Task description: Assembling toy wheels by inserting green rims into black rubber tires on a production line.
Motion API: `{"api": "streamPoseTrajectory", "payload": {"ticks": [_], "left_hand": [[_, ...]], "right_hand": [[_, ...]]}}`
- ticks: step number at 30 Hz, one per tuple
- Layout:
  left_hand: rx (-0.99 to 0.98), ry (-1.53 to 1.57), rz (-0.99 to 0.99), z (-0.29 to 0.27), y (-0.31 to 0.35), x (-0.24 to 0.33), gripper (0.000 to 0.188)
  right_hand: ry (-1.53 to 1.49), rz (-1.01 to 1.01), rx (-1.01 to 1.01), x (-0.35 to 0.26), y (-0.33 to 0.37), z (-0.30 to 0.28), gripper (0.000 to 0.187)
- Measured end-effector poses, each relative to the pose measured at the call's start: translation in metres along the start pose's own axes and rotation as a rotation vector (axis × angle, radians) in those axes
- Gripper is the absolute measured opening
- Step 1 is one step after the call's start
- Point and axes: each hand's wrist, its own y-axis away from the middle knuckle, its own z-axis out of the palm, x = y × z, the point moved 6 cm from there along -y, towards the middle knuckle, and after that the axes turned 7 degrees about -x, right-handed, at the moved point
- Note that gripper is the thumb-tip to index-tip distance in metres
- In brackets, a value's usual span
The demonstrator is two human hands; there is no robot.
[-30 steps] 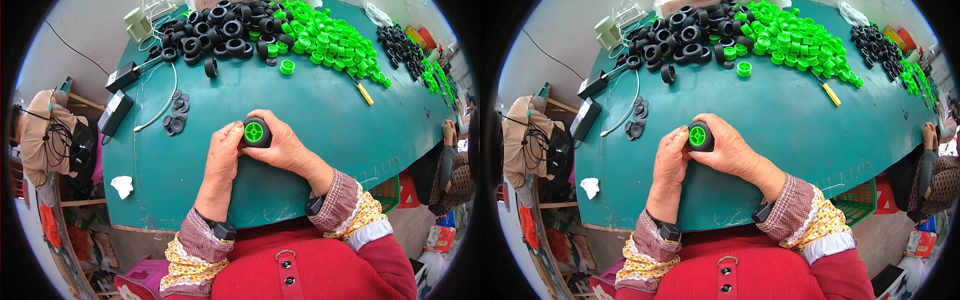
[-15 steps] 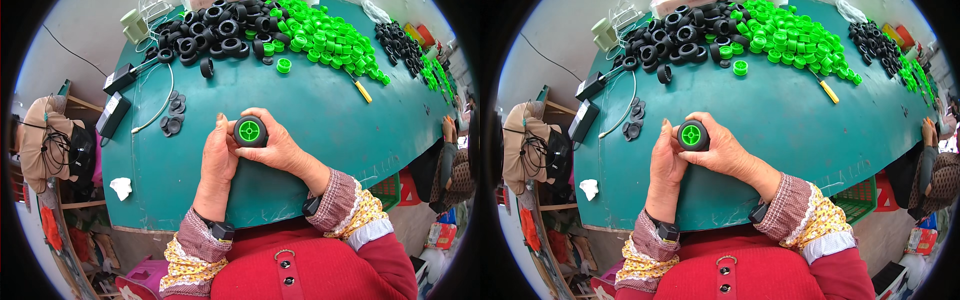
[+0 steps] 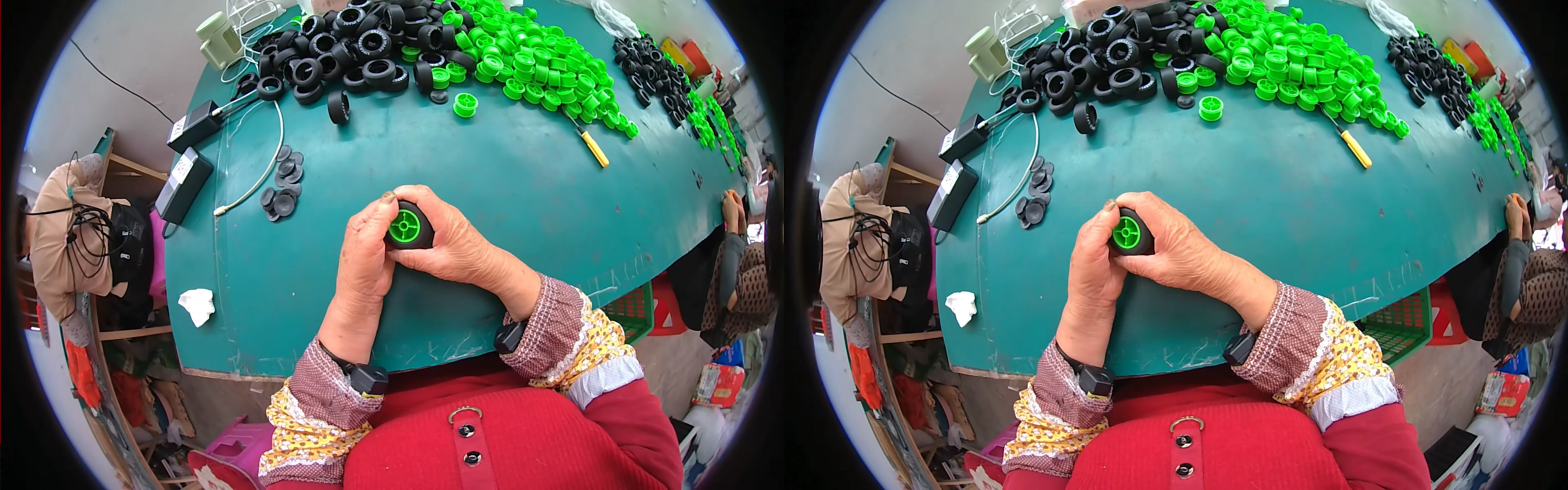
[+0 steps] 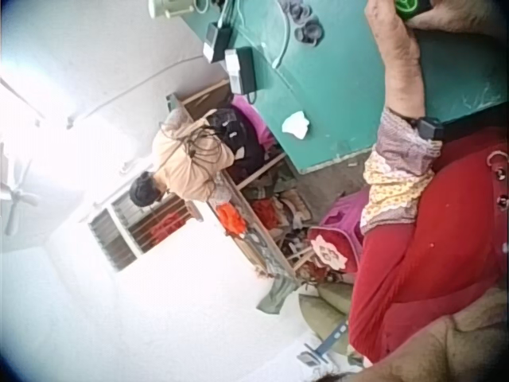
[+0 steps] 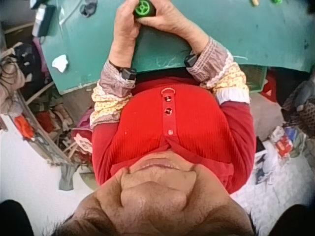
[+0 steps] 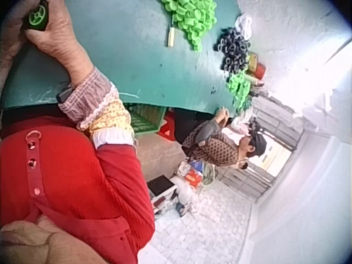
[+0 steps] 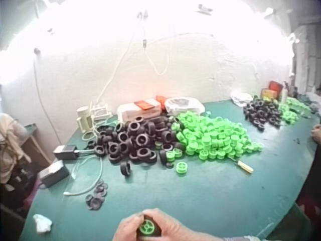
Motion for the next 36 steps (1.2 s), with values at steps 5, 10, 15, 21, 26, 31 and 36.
{"api": "streamPoseTrajectory", "payload": {"ticks": [5,10,15,21,26,31,36], "left_hand": [[0.030,0.086,-0.017,-0.004,0.000,-0.007,0.027],[-0.068,-0.166,-0.031,0.006,-0.002,-0.002,0.028],[-0.049,-0.162,0.020,0.008,-0.003,0.002,0.028],[-0.076,-0.160,-0.179,0.008,-0.002,-0.005,0.024],[-0.078,-0.242,-0.130,0.010,-0.002,-0.007,0.024],[-0.066,-0.251,-0.095,0.001,0.001,-0.002,0.022],[-0.046,-0.252,-0.114,-0.004,0.002,-0.003,0.023]], "right_hand": [[-0.144,0.169,0.033,0.005,0.001,0.000,0.054],[0.049,0.086,0.031,0.010,0.000,0.001,0.051],[0.009,0.074,0.066,0.000,0.000,-0.006,0.051],[0.002,0.366,0.251,-0.011,0.050,-0.073,0.051],[0.268,0.442,0.633,-0.047,0.165,-0.173,0.046],[0.384,0.486,1.092,-0.074,0.297,-0.227,0.040],[1.147,0.926,1.026,-0.055,0.409,-0.241,0.085]]}}
